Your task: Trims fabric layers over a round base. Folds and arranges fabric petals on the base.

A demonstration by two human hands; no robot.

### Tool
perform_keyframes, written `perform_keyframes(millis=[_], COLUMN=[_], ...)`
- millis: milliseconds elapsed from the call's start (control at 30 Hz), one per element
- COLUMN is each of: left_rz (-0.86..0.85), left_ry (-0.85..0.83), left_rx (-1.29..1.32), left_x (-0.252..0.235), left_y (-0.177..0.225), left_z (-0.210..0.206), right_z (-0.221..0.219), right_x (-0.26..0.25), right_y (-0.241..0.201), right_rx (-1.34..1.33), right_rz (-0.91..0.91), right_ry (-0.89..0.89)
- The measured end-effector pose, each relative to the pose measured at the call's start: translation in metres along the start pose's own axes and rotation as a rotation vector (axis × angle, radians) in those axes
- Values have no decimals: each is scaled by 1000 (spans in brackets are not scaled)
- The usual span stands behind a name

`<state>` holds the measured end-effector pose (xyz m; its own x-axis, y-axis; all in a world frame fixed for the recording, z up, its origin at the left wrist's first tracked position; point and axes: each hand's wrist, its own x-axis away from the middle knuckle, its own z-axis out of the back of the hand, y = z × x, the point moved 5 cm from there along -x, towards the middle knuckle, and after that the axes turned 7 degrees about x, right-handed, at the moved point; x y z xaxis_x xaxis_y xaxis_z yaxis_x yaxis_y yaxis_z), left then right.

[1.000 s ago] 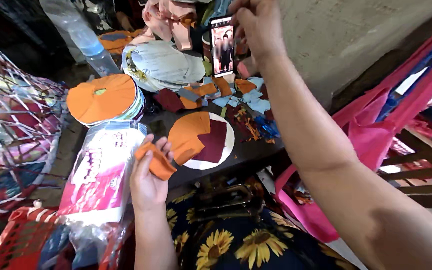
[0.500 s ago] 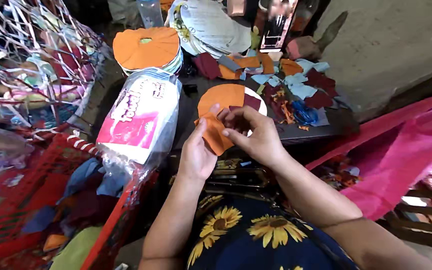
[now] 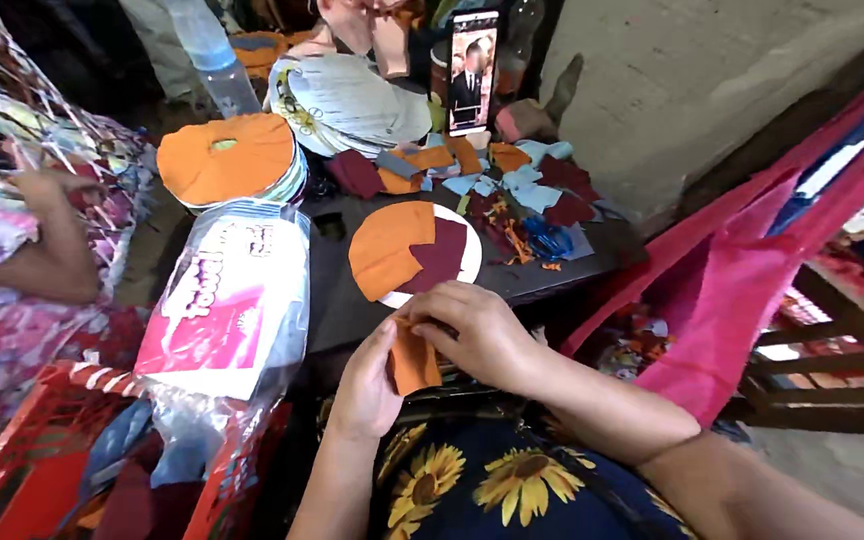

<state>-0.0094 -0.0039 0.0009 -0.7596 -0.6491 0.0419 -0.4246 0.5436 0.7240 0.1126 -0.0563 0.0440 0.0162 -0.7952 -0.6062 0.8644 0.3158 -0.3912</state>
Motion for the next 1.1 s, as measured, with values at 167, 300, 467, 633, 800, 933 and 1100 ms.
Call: perform_keyframes(millis=[167, 300, 467, 633, 800, 933, 1100], left_rz=[53, 78, 110, 65, 37, 16, 19], left_ry=[77, 83, 9, 92, 93, 83, 131], left_rx=[214, 318, 324, 114, 23, -8, 1], left_x=[-2, -5, -6, -5, -4, -3, -1], left_y=[-9, -13, -23, -22, -22, -22, -23], left_z=[-2, -5, -1, -3, -2, 3, 12], right_z=[-4, -2, 0, -1, 5, 11, 22], right_x=[9, 16, 21, 23, 23, 25, 26], right_y=[2, -2, -3, 4, 11, 19, 26], right_rx=[113, 195, 85, -70, -284, -444, -447], right_rz=[102, 198, 195, 93, -30, -93, -156], right_ry=[58, 121, 83, -22, -109, -108, -72])
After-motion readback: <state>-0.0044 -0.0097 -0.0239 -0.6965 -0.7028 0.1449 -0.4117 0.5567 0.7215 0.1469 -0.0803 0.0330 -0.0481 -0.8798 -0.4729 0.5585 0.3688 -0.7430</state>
